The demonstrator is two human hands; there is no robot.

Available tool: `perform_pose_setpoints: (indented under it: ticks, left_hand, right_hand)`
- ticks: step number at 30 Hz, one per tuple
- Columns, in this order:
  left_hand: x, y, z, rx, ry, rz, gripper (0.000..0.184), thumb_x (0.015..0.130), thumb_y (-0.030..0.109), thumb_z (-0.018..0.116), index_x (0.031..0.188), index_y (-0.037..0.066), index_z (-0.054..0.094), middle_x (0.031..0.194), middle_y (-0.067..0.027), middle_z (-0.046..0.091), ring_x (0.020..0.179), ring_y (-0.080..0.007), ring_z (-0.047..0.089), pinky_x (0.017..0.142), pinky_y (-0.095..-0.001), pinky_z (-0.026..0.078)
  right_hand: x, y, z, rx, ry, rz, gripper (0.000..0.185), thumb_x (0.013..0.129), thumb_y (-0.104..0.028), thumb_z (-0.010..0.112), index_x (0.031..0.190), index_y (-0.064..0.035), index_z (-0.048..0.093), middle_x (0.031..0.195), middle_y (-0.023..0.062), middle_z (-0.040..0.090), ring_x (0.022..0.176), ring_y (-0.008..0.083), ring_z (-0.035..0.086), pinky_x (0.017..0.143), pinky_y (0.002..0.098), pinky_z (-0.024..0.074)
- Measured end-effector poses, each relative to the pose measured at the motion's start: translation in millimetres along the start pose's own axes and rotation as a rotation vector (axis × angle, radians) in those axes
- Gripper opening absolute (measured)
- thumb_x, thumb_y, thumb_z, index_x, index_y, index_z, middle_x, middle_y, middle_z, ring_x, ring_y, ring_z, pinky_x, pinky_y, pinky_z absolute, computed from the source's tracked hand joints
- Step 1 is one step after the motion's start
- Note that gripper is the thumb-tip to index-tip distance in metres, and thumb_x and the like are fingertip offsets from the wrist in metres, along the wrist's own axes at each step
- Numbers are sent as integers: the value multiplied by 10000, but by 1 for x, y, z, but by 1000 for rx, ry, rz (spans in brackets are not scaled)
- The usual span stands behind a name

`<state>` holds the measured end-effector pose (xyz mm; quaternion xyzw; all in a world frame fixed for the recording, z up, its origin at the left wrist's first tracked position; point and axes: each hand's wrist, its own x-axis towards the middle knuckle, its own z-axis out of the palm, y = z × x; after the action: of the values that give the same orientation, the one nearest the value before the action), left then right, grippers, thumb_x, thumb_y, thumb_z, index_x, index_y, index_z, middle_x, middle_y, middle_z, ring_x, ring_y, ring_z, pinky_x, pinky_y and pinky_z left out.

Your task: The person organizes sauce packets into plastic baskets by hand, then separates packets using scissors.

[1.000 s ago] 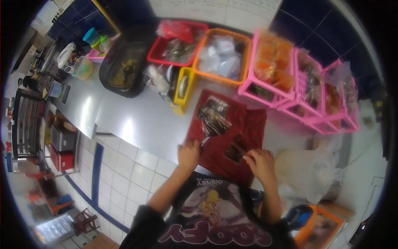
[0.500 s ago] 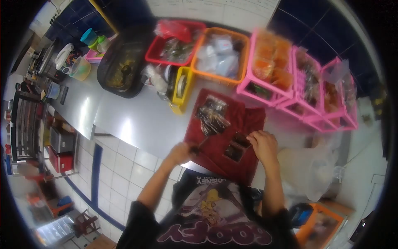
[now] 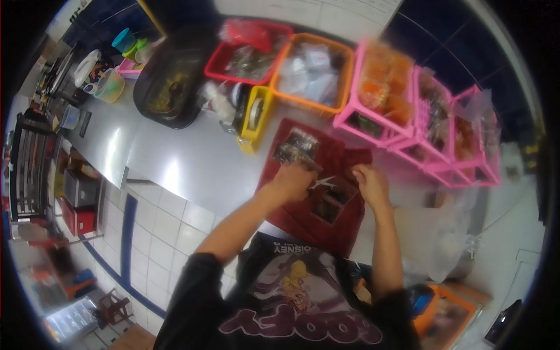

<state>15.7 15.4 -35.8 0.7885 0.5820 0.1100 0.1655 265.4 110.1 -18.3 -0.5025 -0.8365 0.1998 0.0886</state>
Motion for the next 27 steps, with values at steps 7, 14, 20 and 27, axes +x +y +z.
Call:
perform_pose_setpoints:
  ticks: [7, 14, 20, 27]
  left_hand:
    - [60, -15, -24, -41, -443, -23, 433, 741, 199, 734, 1173, 164, 726, 1076, -171, 724, 1035, -348, 682, 956, -435, 527]
    - [102, -22, -27, -49, -661, 114, 447, 737, 166, 726, 1183, 136, 716, 1093, -158, 723, 1028, -341, 678, 938, -426, 529]
    - [114, -14, -22, -48, -699, 151, 479, 756, 158, 705, 1235, 147, 701, 1139, -163, 713, 1046, -348, 671, 954, -420, 519]
    - [118, -14, -15, -5, -686, 171, 474, 771, 154, 689, 1244, 138, 701, 1164, -158, 709, 1084, -345, 661, 978, -415, 507]
  right_hand:
    - [25, 27, 5, 112, -111, -46, 151, 916, -215, 631, 987, -122, 726, 953, 89, 704, 969, 339, 635, 856, 470, 480]
    - [21, 30, -2, 129, -75, -110, 155, 916, -203, 622, 993, -152, 746, 977, 72, 723, 964, 325, 637, 892, 463, 448]
    - [26, 41, 7, 152, -82, -89, 158, 905, -198, 626, 1000, -168, 748, 969, 60, 741, 985, 310, 644, 899, 465, 438]
    - [27, 42, 7, 180, -107, -60, 145, 899, -187, 630, 989, -171, 743, 968, 49, 745, 998, 294, 657, 903, 468, 437]
